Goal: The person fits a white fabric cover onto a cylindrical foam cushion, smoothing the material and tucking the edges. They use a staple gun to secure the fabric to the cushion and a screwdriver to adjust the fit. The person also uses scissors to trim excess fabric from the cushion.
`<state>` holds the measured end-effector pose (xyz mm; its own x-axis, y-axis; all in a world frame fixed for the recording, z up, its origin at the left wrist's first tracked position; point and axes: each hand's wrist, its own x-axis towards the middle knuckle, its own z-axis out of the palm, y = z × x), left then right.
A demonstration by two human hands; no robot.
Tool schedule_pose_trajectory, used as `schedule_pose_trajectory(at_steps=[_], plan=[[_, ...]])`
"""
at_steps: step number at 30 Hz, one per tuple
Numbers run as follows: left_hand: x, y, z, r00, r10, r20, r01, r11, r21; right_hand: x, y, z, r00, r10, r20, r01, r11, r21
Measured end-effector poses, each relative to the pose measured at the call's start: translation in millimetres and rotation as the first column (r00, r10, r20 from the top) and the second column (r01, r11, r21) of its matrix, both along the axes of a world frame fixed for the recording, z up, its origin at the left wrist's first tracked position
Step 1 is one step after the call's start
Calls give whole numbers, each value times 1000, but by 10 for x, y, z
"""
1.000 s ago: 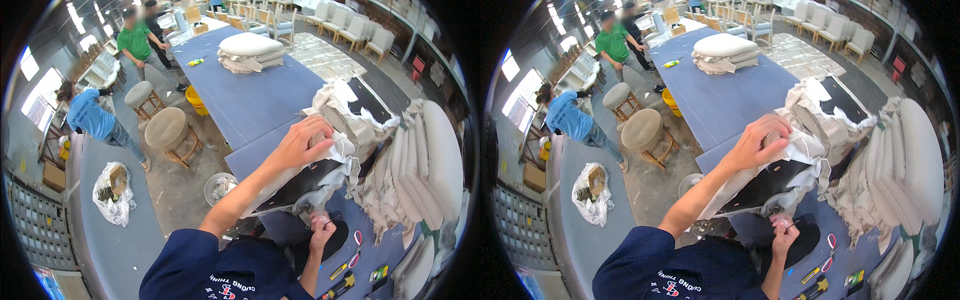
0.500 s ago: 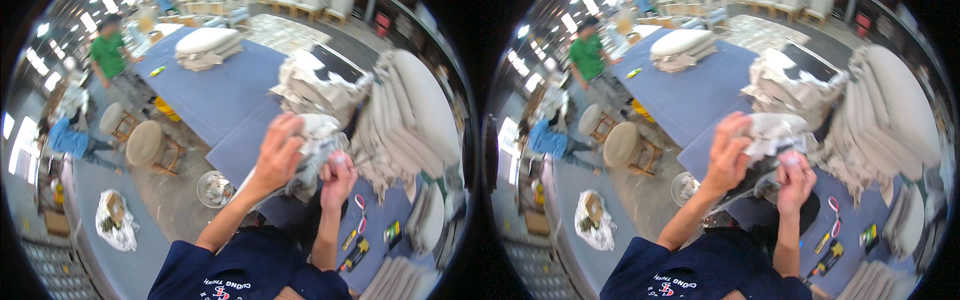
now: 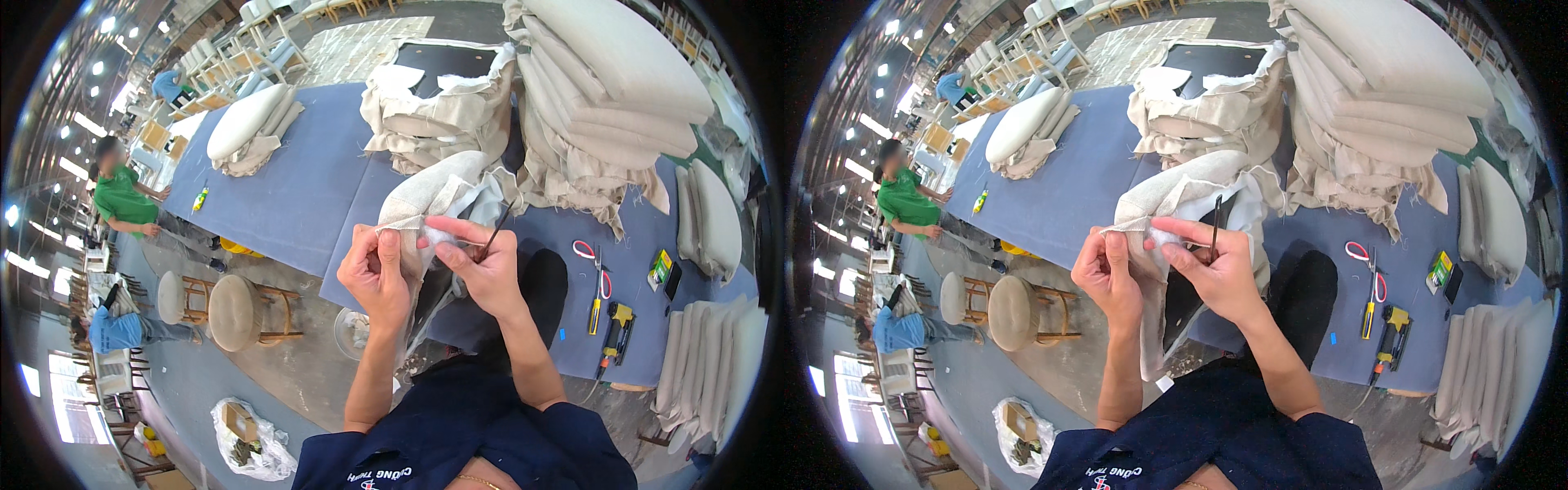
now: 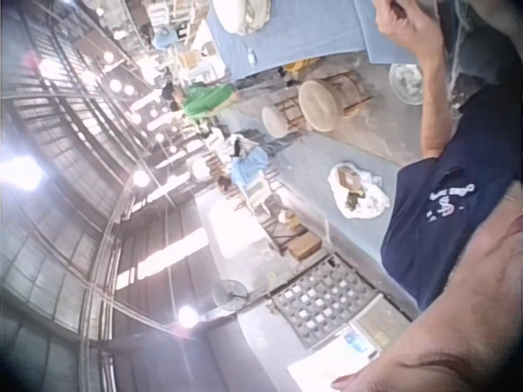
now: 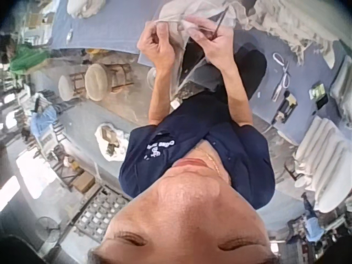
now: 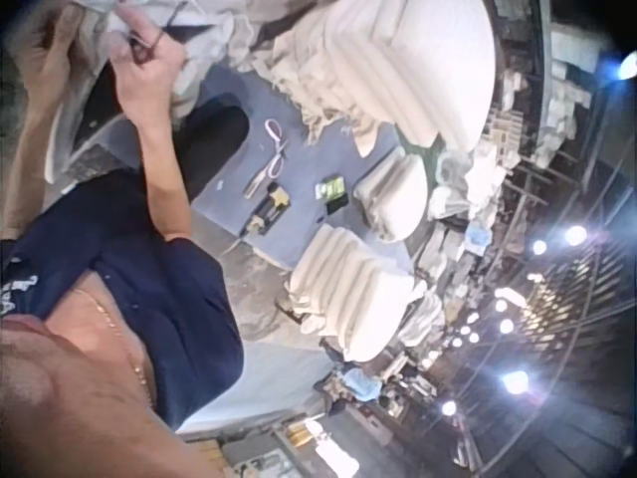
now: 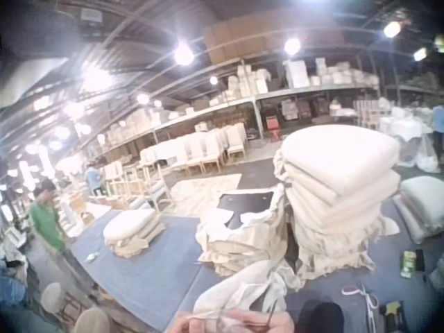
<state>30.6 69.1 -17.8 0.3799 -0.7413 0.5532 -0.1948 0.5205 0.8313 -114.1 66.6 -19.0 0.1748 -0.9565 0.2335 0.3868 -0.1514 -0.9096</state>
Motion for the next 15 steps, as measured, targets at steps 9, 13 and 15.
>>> schedule_pose_trajectory(at_steps=[9, 13, 15], plan=[[-110, 11, -73, 999, -34, 19, 34, 999, -35, 25, -39, 51, 960, -162, -228, 162, 987, -21], [-142, 39, -56, 999, -27, 43, 29, 998, -51, -66, -107, 0, 802, -393, -450, 278, 912, -301], [-129, 34, -50, 999, -18, 51, 20, 999, -42, -95, -117, 71, 872, -288, -396, 228, 955, -192]])
